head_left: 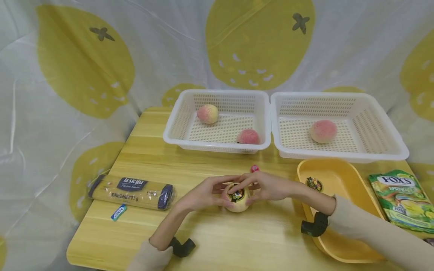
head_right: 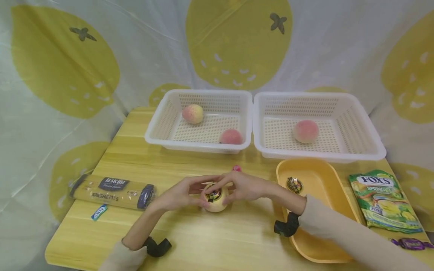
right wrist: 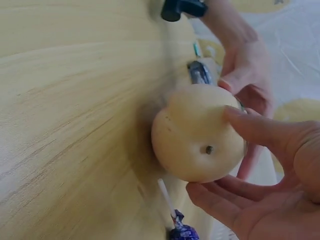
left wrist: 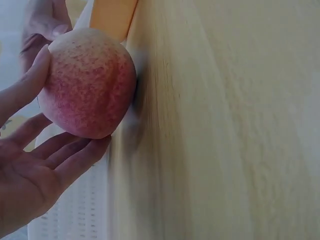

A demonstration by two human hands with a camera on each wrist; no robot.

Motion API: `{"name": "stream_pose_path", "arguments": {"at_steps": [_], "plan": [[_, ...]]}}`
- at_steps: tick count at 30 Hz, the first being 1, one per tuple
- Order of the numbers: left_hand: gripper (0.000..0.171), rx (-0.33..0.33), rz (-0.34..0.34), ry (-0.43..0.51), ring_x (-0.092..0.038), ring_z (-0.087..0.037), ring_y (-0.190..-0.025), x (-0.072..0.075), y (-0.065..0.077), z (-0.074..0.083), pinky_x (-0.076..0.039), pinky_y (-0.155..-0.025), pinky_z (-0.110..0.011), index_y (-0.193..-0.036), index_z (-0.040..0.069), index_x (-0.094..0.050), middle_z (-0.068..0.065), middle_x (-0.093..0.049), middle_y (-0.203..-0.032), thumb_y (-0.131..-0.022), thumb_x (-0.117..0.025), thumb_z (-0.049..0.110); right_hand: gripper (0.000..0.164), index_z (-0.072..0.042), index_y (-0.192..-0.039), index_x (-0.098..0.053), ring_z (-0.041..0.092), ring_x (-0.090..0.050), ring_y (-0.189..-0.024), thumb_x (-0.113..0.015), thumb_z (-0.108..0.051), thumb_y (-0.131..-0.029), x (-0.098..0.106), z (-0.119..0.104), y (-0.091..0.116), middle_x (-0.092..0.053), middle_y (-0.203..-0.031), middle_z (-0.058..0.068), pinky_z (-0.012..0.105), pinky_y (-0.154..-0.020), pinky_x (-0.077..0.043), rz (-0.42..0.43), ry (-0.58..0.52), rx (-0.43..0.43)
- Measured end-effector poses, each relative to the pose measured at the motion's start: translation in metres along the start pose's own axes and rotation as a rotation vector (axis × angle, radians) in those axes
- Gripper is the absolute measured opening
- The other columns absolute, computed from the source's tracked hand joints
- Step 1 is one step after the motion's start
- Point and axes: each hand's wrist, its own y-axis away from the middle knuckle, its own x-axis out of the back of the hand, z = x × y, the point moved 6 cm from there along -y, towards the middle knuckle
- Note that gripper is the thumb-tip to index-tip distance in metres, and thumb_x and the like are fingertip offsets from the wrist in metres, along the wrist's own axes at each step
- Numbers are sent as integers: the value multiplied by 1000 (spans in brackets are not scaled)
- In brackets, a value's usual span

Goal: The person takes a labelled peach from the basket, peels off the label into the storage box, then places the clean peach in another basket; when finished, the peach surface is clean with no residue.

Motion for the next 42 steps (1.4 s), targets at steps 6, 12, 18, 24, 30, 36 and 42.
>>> {"name": "stream_pose_path", "arguments": {"at_steps": [6,12,18,24,30,36,42], "plan": [[71,19,110,-86,-62,-25,-132,-1,-3,1,-50,-113,-38,-145,12,-61,-5,-63,-147,-80,-89,11,40,-16,-136,-69,29,-57,-131,-75,-17,-96,9,5,3,-65,-136,5,41,-105,-56,95,-22,-44],[63,28,205,-223,-66,-21,-122,7,-2,6,-54,-104,-41,-131,13,-73,-4,-73,-132,-73,-95,20,28,-17,-122,-75,27,-60,-113,-77,-18,-94,17,7,-1,-70,-122,5,34,-90,-58,194,2,-57],[61,47,216,-214,-67,-23,-116,7,-5,6,-55,-101,-44,-128,8,-74,-6,-73,-129,-72,-96,17,19,-13,-111,-76,18,-63,-94,-79,-15,-92,20,7,-6,-74,-110,6,25,-77,-55,216,-14,-61],[58,77,202,-238,-66,-25,-115,2,-7,9,-57,-98,-42,-125,8,-76,-8,-72,-130,-71,-96,15,13,-10,-104,-75,20,-64,-86,-78,-15,-93,19,9,-10,-70,-100,7,22,-75,-53,175,-68,-120],[65,93,195,-256,-66,-24,-114,1,-10,11,-57,-97,-39,-128,4,-73,-7,-72,-130,-69,-97,16,8,-10,-95,-76,16,-57,-96,-75,-18,-95,20,9,-13,-67,-105,6,25,-83,-51,172,-4,-125],[65,89,185,-261,-67,-24,-113,1,-12,12,-57,-97,-40,-128,4,-73,-8,-72,-131,-69,-97,16,9,-11,-90,-75,14,-58,-103,-72,-17,-97,18,2,-14,-67,-108,5,30,-89,-54,181,98,-89],[63,72,178,-268,-67,-23,-114,2,-10,13,-57,-98,-42,-128,6,-73,-8,-72,-131,-70,-96,13,9,-17,-90,-71,16,-59,-107,-71,-20,-98,15,-6,-8,-64,-117,4,34,-90,-54,198,173,-65]]}}
